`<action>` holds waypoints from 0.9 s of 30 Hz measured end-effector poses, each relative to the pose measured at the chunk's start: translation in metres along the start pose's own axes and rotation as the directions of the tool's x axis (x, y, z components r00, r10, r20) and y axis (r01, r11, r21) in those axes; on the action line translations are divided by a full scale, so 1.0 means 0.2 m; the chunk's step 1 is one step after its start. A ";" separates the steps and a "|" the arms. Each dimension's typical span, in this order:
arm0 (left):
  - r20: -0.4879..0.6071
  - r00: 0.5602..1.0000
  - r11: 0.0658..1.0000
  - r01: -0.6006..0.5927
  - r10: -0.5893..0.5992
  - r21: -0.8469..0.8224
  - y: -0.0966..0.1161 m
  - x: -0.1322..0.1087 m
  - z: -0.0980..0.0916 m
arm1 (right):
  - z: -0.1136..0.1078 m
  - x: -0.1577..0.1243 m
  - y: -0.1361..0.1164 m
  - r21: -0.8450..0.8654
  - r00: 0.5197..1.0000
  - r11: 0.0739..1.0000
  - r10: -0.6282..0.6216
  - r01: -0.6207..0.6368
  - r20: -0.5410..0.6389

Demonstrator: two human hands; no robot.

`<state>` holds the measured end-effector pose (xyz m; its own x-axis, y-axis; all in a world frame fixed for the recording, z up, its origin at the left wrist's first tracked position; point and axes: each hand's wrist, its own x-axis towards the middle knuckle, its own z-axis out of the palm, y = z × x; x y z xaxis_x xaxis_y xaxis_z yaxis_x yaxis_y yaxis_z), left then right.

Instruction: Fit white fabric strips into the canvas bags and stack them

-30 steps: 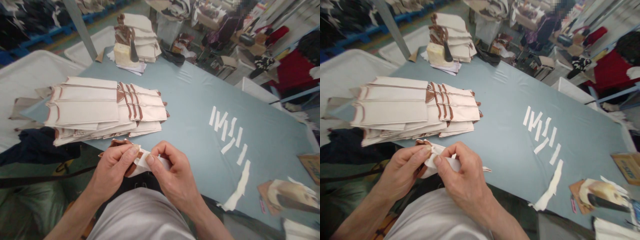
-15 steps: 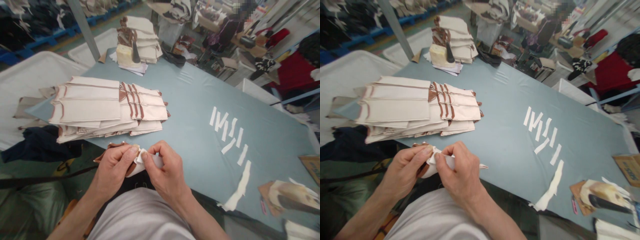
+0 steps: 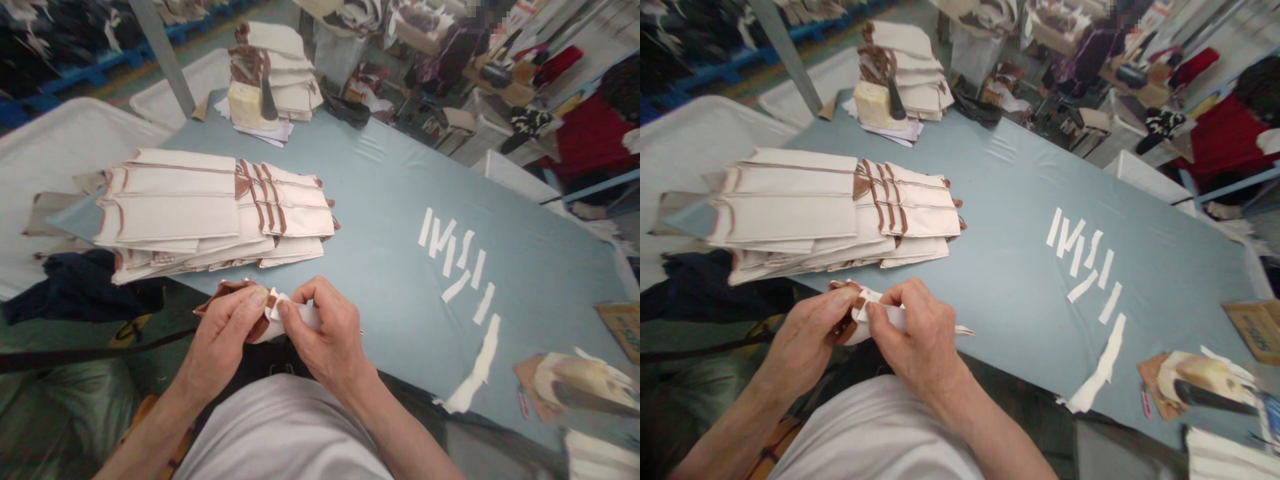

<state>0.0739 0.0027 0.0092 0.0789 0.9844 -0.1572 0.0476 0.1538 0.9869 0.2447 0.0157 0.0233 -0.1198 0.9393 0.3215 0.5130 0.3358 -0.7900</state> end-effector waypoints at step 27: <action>-0.201 0.969 0.983 -0.118 0.145 0.139 0.01 -0.05 0.10 | 0.09 0.00 0.10 0.465 0.725 0.612 0.280 -0.640 0.629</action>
<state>0.0922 -0.0077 0.0116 -0.1166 0.9932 -0.0025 0.1763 0.0232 0.9841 0.2393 0.0238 -0.0025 -0.4780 0.8194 -0.3165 -0.0049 -0.3629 -0.9318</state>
